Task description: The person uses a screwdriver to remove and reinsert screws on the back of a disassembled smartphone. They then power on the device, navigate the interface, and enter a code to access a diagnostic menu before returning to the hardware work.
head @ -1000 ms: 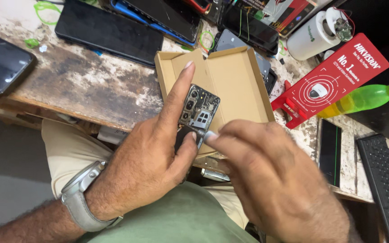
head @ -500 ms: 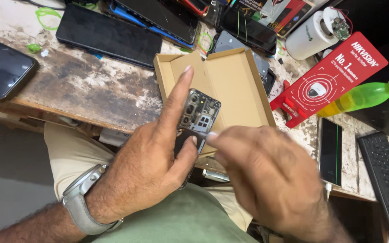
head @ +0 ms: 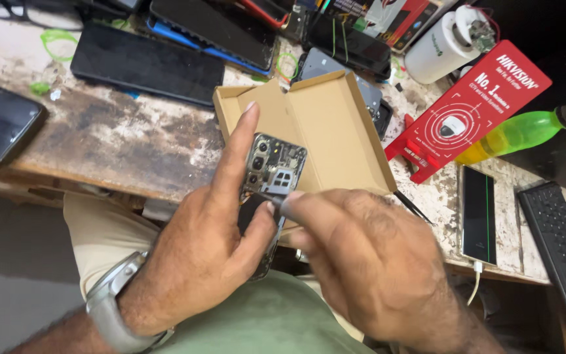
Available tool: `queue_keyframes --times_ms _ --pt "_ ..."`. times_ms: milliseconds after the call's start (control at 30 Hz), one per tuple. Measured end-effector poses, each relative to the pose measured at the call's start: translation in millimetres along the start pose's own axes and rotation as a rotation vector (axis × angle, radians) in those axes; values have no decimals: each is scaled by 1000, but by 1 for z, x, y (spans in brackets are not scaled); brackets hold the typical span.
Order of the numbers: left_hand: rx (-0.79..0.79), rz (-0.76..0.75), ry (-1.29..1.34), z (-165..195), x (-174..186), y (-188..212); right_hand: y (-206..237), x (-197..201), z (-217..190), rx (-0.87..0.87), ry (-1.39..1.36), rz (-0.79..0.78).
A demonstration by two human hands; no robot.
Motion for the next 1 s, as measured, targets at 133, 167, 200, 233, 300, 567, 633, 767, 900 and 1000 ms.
queue_keyframes --times_ms 133,167,200,233,300,567,633,767,900,1000 --pt "123 -50 31 -9 -2 -1 -3 1 -4 93 -59 4" --pt "108 -36 20 -8 -1 0 -5 0 -2 53 -38 20" --pt "89 -26 7 -7 -1 1 -6 0 0 10 -13 39" --pt "64 -13 -7 -6 0 0 -8 1 -2 55 -25 14" --pt "15 16 14 -3 1 2 -11 5 -7 137 -54 -40" --pt "-37 53 -56 -4 0 6 -12 9 -4 129 -159 -51" --pt "6 32 -68 -8 -3 2 -5 4 -4 119 -140 -12" --pt "19 10 50 -7 -5 3 15 -1 0 104 -133 99" --pt "73 35 312 -12 4 5 40 5 12 -152 -362 317" --pt "118 90 459 -27 18 6 75 1 40 -305 -640 901"
Point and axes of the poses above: each hand's wrist, its own y-axis away from the middle knuckle, its own x-axis out of the back of the hand, z = x × y, the point moved 6 cm from there along -y, towards the middle knuckle, and after that the axes turned 10 degrees about x, right-handed, at the moved point
